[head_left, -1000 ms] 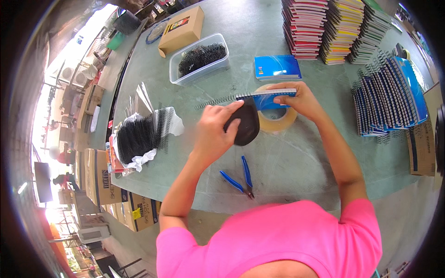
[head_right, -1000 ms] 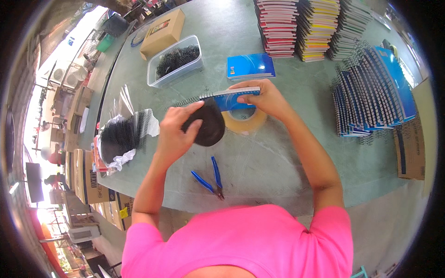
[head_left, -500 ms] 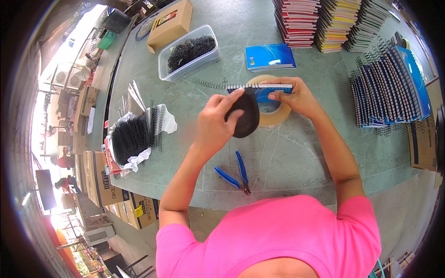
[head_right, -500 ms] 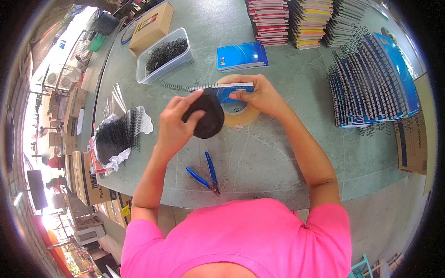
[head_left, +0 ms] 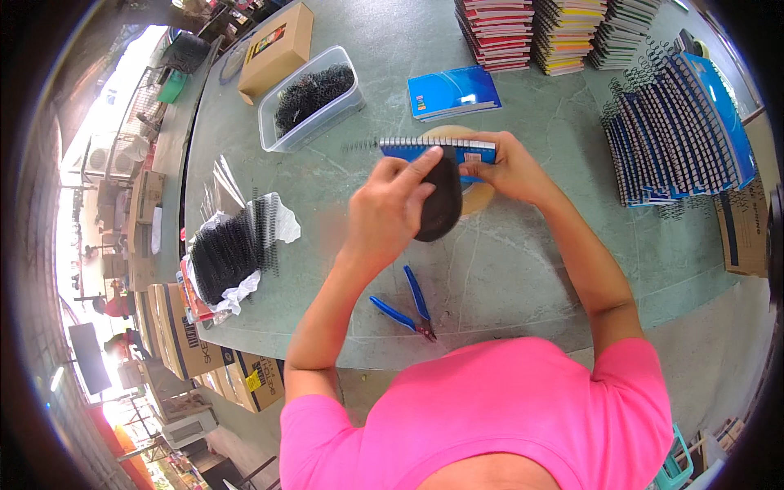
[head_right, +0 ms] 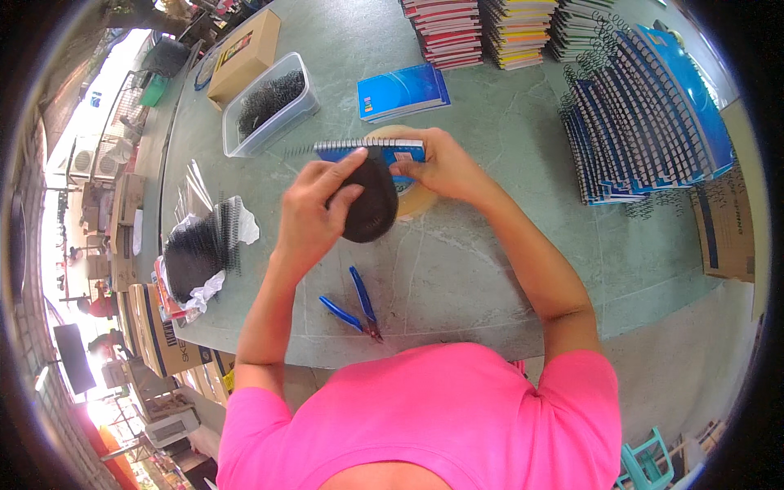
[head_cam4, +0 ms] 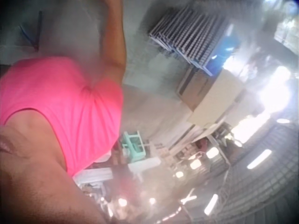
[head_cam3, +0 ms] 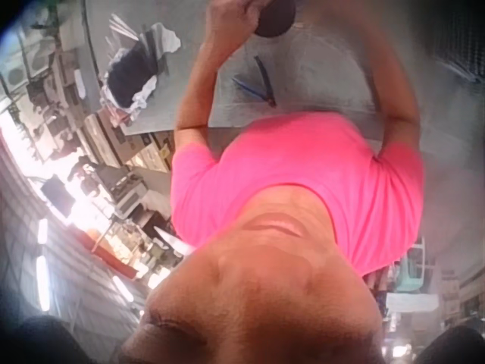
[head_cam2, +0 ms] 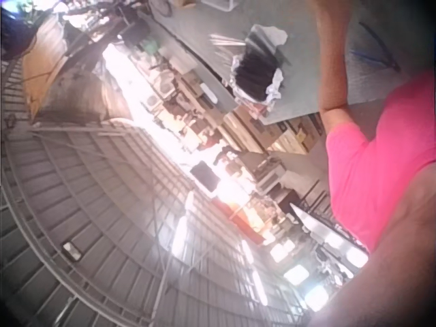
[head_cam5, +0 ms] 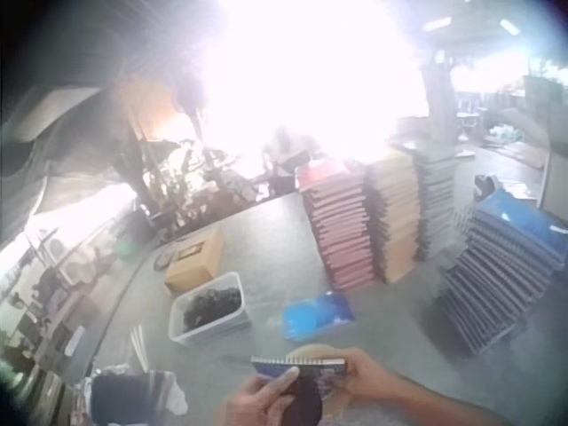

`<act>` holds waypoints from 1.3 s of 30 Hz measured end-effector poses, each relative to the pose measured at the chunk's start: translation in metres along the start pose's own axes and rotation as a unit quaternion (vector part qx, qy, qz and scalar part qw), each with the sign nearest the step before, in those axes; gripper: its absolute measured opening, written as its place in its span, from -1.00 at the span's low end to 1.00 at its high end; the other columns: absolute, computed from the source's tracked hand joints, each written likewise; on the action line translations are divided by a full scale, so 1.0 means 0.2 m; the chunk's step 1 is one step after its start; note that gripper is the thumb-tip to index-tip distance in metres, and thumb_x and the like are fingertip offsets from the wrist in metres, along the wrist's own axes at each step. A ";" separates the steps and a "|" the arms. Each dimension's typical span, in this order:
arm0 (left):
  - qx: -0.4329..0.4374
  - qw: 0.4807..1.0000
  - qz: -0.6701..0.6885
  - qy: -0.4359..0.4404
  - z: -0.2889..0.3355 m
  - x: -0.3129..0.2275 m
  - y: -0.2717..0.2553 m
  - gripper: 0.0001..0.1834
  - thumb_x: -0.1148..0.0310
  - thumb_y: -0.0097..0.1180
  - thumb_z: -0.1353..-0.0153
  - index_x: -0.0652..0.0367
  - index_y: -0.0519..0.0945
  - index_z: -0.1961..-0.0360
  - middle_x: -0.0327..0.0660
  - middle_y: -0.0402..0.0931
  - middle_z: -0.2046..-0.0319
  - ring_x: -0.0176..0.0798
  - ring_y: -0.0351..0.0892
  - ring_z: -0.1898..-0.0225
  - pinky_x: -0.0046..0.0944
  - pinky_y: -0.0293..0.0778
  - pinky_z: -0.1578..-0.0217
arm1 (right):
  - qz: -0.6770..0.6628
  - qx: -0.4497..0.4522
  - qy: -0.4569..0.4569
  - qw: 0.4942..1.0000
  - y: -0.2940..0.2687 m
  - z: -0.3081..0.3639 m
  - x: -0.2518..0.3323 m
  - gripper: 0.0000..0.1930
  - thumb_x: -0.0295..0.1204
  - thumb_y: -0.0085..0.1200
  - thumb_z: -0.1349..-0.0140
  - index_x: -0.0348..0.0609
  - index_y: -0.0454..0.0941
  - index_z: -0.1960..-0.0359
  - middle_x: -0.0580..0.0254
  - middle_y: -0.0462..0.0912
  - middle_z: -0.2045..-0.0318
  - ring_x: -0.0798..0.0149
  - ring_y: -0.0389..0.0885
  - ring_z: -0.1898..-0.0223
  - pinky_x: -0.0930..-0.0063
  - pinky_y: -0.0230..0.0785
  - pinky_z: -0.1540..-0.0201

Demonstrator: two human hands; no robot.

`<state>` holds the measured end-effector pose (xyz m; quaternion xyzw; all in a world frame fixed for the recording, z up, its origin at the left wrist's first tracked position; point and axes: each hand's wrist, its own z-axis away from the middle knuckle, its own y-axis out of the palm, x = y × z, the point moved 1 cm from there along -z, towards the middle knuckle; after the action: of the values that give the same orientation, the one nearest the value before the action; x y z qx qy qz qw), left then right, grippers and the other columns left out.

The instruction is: The person assembles spiral notebooks by threading a plastic coil through the pre-punched holes of a cover and stack of pages, using a black block to guide the coil, and then stacks the finished notebooks.

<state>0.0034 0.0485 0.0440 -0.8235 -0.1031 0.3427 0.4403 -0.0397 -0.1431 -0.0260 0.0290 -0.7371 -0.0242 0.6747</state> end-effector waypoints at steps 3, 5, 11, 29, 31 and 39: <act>-0.153 0.982 0.110 0.014 -0.07 -0.04 -0.05 -0.58 0.49 0.19 -0.01 -0.04 0.58 0.03 -0.13 0.51 0.34 -0.15 0.55 0.34 -0.25 0.46 0.25 | 0.067 0.025 0.012 0.997 -0.02 0.01 0.00 -0.69 -0.65 0.02 -0.14 -0.34 0.49 0.04 0.37 0.61 0.28 0.58 0.46 0.27 0.67 0.35 0.16; -0.140 0.982 0.123 0.010 -0.08 -0.04 -0.05 -0.57 0.48 0.19 -0.01 -0.05 0.58 0.03 -0.12 0.51 0.33 -0.14 0.55 0.35 -0.26 0.46 0.25 | 0.049 0.023 0.031 0.998 0.00 0.03 0.00 -0.70 -0.65 0.01 -0.15 -0.34 0.50 0.05 0.38 0.61 0.29 0.58 0.45 0.27 0.66 0.35 0.18; -0.091 0.991 0.098 -0.033 -0.10 -0.06 -0.01 -0.61 0.51 0.15 -0.04 0.14 0.55 0.03 -0.06 0.56 0.24 -0.15 0.56 0.21 -0.30 0.42 0.14 | 0.048 0.021 0.023 0.998 -0.01 0.03 -0.04 -0.71 -0.61 0.01 -0.17 -0.34 0.50 0.04 0.37 0.62 0.27 0.56 0.47 0.23 0.59 0.38 0.15; 0.102 0.985 0.055 0.130 -0.18 -0.07 0.19 -0.77 0.47 0.06 -0.10 0.20 0.55 0.17 -0.07 0.50 0.31 -0.01 0.46 0.22 -0.14 0.36 0.16 | 0.137 -0.030 -0.005 0.990 -0.07 0.05 -0.01 -0.73 -0.45 0.20 -0.01 -0.28 0.57 0.22 0.10 0.62 0.42 0.50 0.52 0.34 0.47 0.36 0.24; 0.098 0.983 0.071 0.140 -0.19 -0.08 0.19 -0.78 0.48 0.06 -0.10 0.22 0.54 0.19 -0.08 0.51 0.32 -0.01 0.46 0.23 -0.14 0.37 0.17 | 0.212 -0.013 0.049 0.976 -0.09 0.07 0.01 -0.76 -0.43 0.17 -0.03 -0.31 0.56 0.28 -0.04 0.58 0.51 0.47 0.51 0.44 0.40 0.35 0.33; 0.026 0.983 0.089 0.160 -0.17 -0.10 0.29 -0.85 0.55 0.08 -0.04 0.28 0.55 0.31 -0.07 0.52 0.35 0.02 0.46 0.27 -0.13 0.40 0.25 | 0.260 -0.041 -0.005 0.965 -0.09 0.08 -0.01 -0.79 -0.39 0.11 -0.03 -0.31 0.54 0.37 -0.15 0.53 0.51 -0.05 0.49 0.51 0.26 0.32 0.42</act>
<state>0.0029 -0.0185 0.0204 -0.8615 0.0511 0.2472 0.4405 -0.0559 -0.1605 -0.0300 -0.1913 -0.7212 0.1213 0.6546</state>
